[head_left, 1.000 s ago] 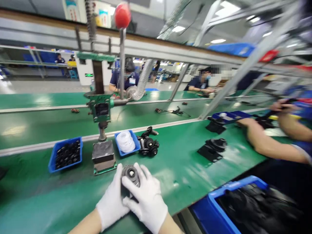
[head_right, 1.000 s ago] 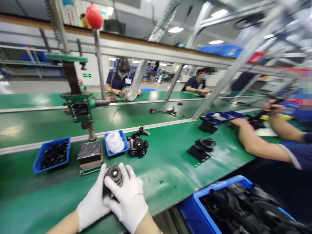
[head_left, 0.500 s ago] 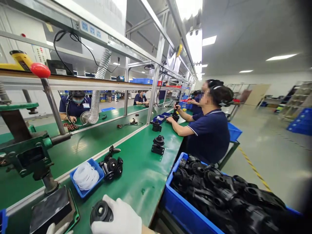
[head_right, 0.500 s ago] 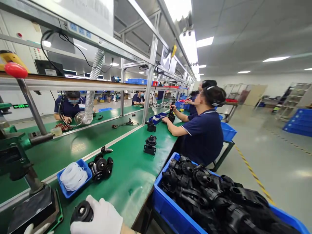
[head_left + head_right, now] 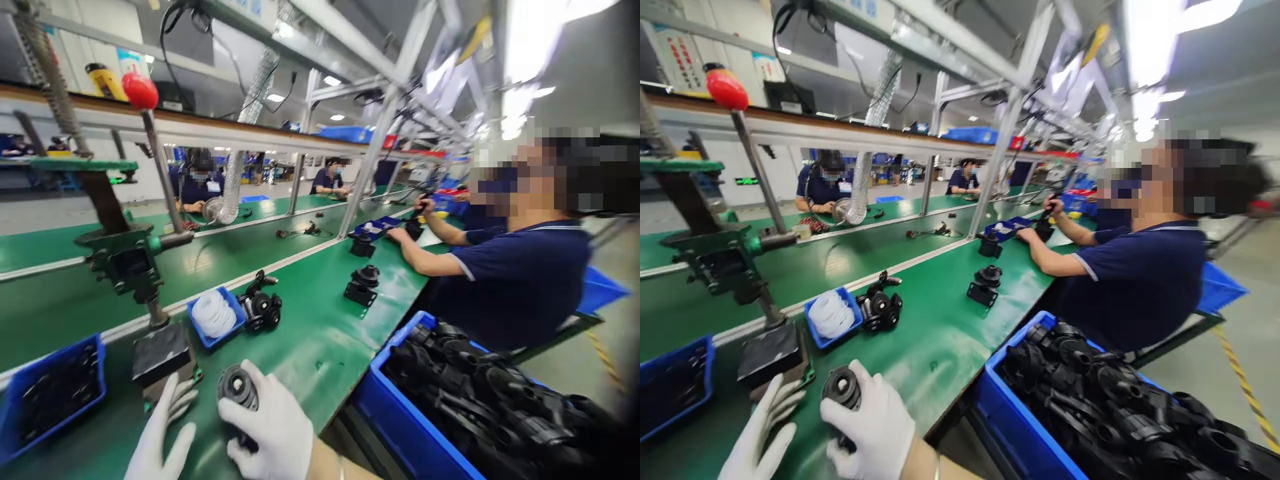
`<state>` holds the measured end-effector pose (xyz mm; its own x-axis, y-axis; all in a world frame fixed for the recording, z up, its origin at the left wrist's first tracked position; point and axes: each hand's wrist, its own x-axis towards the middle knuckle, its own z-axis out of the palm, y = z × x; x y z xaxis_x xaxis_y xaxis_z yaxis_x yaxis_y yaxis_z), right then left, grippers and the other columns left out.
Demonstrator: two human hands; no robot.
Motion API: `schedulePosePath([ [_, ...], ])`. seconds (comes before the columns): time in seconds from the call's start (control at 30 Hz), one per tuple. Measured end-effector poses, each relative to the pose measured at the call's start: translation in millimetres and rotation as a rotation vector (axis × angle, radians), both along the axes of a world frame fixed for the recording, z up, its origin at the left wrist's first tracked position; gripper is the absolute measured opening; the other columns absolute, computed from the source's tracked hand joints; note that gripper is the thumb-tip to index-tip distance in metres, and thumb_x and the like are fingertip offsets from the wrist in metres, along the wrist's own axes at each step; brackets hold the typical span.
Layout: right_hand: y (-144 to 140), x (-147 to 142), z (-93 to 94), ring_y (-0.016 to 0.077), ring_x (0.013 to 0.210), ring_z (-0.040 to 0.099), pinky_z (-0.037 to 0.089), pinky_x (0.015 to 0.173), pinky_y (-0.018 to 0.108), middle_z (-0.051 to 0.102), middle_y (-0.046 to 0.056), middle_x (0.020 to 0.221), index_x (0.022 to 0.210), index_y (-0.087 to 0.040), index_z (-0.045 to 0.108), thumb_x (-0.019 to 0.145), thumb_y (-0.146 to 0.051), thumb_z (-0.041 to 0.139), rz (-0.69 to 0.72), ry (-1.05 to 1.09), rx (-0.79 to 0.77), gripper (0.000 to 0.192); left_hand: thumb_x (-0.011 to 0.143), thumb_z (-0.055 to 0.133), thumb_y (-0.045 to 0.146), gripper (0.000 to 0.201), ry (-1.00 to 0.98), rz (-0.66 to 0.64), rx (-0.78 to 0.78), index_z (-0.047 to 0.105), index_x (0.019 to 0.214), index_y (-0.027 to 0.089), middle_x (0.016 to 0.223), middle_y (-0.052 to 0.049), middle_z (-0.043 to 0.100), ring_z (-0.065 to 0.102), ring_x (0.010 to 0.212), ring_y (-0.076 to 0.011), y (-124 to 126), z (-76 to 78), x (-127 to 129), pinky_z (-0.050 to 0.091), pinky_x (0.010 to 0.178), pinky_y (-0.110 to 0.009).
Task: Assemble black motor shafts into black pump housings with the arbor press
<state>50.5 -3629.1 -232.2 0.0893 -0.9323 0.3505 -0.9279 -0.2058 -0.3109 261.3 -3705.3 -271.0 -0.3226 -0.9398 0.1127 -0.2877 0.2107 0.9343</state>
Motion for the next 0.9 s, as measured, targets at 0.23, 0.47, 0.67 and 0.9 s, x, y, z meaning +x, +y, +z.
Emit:
schedulePosePath([
  [0.23, -3.0, -8.6, 32.8, 0.0305, 0.137, 0.042, 0.041, 0.109, 0.049, 0.041, 0.014, 0.152, 0.153, -0.022, 0.025, 0.090, -0.030, 0.051, 0.141, -0.363, 0.040, 0.069, 0.059, 0.078, 0.015, 0.133, -0.123, -0.242, 0.124, -0.015, 0.153, 0.025, 0.161, -0.015, 0.021, 0.032, 0.144, -0.0322, 30.7, 31.5, -35.5, 0.025, 0.119, -0.052],
  [0.47, -18.4, -30.8, 14.0, 0.0215, 0.072, 0.070, 0.058, 0.083, 0.040, 0.069, 0.004, 0.061, 0.101, -0.020, 0.073, 0.100, -0.038, 0.039, 0.034, -0.898, -0.112, 0.038, 0.069, 0.069, 0.020, 0.112, -0.031, -0.104, 0.127, -0.004, 0.154, 0.019, 0.147, -0.014, 0.045, 0.044, 0.137, -0.0287, 26.8, 36.7, -63.4, 0.031, 0.118, -0.046],
  [0.67, -31.5, -32.8, 17.4, 0.0255, 0.110, 0.064, 0.050, 0.099, 0.042, 0.072, 0.009, 0.113, 0.118, -0.023, 0.067, 0.089, -0.048, 0.058, 0.119, -0.977, 0.069, 0.040, 0.066, 0.068, 0.018, 0.113, -0.094, -0.102, 0.138, -0.002, 0.154, 0.013, 0.149, -0.017, 0.041, 0.042, 0.138, -0.0298, 24.0, 42.1, -60.5, 0.030, 0.118, -0.045],
  [0.9, -33.6, -43.8, 7.9, 0.0178, 0.045, 0.057, 0.057, 0.063, 0.037, 0.060, -0.002, 0.051, 0.099, -0.024, 0.065, 0.100, -0.044, 0.037, -0.016, -1.153, -0.058, 0.034, 0.069, 0.069, 0.018, 0.111, -0.138, -0.079, 0.126, 0.000, 0.155, 0.015, 0.154, -0.016, 0.035, 0.035, 0.143, -0.0306, 22.6, 40.9, -60.6, 0.026, 0.120, -0.045],
])
